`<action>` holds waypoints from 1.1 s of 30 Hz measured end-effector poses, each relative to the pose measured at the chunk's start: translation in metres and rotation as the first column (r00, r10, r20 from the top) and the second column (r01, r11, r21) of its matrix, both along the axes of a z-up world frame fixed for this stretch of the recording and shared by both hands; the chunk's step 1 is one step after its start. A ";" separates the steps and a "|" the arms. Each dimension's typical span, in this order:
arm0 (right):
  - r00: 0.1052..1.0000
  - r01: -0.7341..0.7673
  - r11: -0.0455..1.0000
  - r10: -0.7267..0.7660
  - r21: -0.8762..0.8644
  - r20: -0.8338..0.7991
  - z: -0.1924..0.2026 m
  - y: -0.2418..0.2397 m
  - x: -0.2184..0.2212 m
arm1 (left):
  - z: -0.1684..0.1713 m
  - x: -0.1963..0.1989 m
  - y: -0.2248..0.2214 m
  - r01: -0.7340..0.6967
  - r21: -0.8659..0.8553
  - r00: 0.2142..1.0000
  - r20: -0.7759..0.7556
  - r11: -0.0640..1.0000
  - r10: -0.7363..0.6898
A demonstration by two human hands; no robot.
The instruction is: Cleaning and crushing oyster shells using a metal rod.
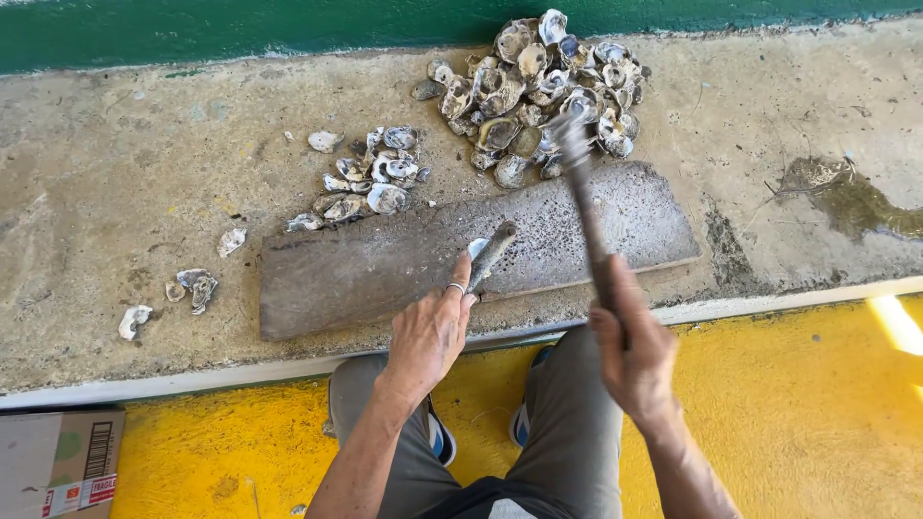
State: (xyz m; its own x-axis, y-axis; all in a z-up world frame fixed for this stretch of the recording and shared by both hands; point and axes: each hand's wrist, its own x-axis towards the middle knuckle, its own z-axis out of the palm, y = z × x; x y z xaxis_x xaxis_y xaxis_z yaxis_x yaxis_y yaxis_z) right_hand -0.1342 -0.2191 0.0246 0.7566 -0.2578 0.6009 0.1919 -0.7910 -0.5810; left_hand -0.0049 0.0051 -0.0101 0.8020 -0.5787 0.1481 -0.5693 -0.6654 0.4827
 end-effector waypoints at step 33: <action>0.902 0.052 0.759 0.243 0.649 -0.356 -0.101 0.012 -0.002 | -0.032 -0.030 0.006 -0.145 -0.358 0.944 -0.329 0.922 0.021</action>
State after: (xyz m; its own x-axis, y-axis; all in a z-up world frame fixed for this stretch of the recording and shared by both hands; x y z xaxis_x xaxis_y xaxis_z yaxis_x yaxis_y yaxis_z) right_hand -0.1360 -0.2068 -0.0764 0.9263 -0.3753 -0.0332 -0.1167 -0.2021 -0.9724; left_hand -0.0345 0.0115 -0.0423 0.8851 -0.4596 0.0729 -0.2981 -0.4397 0.8472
